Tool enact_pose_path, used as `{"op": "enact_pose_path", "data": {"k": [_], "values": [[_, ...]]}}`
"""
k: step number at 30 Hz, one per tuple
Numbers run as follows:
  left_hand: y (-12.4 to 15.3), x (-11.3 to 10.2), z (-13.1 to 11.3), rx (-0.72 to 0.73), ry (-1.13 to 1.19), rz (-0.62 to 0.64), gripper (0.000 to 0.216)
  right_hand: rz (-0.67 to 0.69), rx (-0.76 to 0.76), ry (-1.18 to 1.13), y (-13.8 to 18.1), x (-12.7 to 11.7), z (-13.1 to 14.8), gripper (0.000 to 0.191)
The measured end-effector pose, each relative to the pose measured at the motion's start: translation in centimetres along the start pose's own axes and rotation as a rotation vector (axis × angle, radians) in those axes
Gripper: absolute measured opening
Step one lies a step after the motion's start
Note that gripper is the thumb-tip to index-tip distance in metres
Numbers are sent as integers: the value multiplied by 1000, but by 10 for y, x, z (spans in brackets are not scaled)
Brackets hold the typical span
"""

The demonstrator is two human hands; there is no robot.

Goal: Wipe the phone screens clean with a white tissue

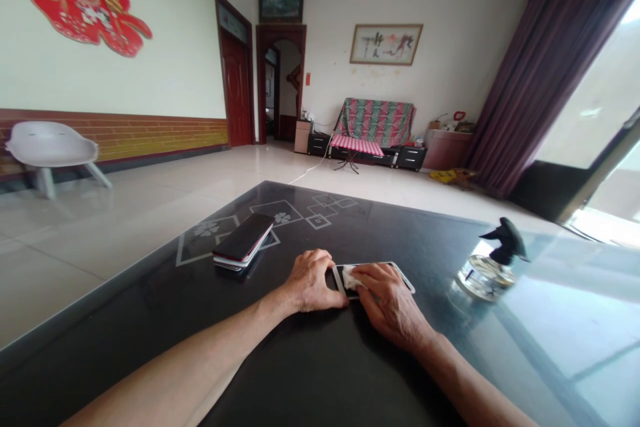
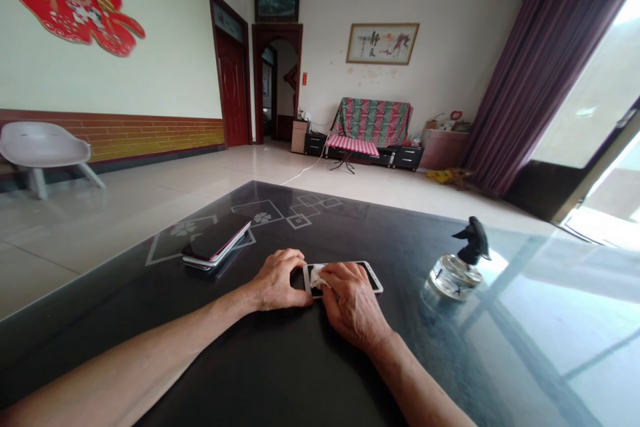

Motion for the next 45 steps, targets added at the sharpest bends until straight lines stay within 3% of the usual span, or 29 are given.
{"op": "enact_pose_path", "data": {"k": [4, 7, 19, 37, 40, 45], "values": [[0, -1, -1, 0, 0, -9, 53, 32, -66, -119, 2, 0, 4, 28], [0, -2, -2, -13, 5, -3, 53, 21, -80, -86, 3, -3, 2, 27], [-1, -5, -1, 3, 19, 20, 56, -61, 187, 481, 13, -21, -54, 28], [-1, -2, -1, -33, 14, 12, 52, 41, -77, -90, -1, 2, 14, 28], [-1, -3, -2, -28, 10, 18, 51, 44, -76, -81, 0, 2, 12, 26], [-1, -6, -5, -29, 11, 41, 54, -27, 11, 125, 4, -7, -9, 25]]}}
Point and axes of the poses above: each hand's wrist, its own y-axis away from the middle knuckle, its own x-axis out of the palm, z = x × y, the point moved 2 cm from there along -y, towards the middle knuckle, and after that the axes turned 14 degrees about -z, right-handed, at the moved point
